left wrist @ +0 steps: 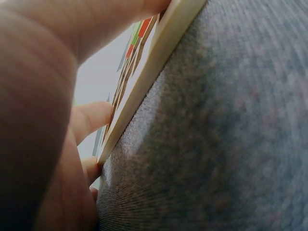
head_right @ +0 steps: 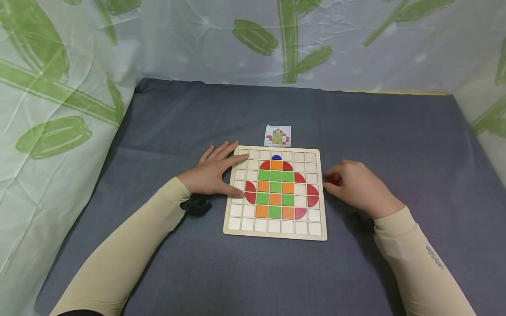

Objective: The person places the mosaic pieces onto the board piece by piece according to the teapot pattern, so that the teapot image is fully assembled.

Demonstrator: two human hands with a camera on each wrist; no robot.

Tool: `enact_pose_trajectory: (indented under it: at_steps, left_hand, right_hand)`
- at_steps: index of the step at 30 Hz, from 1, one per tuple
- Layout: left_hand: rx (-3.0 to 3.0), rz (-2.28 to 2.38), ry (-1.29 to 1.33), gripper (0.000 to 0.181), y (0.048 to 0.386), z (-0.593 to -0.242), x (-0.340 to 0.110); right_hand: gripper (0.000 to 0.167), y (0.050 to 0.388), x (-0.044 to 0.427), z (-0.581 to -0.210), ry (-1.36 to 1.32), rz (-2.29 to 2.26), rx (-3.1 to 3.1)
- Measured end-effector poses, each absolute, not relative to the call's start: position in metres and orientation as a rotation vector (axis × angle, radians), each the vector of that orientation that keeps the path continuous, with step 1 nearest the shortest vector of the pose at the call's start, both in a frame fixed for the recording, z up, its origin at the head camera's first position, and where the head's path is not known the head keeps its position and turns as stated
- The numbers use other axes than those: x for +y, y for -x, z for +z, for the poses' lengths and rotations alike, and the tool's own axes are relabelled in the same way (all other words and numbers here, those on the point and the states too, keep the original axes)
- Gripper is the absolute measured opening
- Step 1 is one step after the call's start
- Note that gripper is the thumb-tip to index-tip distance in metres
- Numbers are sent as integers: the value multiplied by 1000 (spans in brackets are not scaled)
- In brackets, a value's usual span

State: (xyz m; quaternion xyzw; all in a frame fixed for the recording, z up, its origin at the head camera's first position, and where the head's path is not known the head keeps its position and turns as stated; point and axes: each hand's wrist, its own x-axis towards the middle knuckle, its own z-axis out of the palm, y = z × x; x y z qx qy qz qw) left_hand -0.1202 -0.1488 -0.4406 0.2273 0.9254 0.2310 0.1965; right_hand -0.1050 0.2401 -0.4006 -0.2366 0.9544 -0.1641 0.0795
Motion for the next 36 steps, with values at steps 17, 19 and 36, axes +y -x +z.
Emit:
enact_pose_trajectory:
  at_steps: [17, 19, 36]
  left_hand:
    - [2593, 664, -637, 109, 119, -438, -148]
    - [2594, 664, -636, 109, 119, -439, -148]
    - [2593, 671, -653, 107, 117, -437, -148]
  right_hand:
    - [19, 118, 193, -382, 647, -644, 2816]
    - [16, 119, 184, -381, 675, -659, 2814]
    - [9, 109, 88, -392, 1147, -716, 2712]
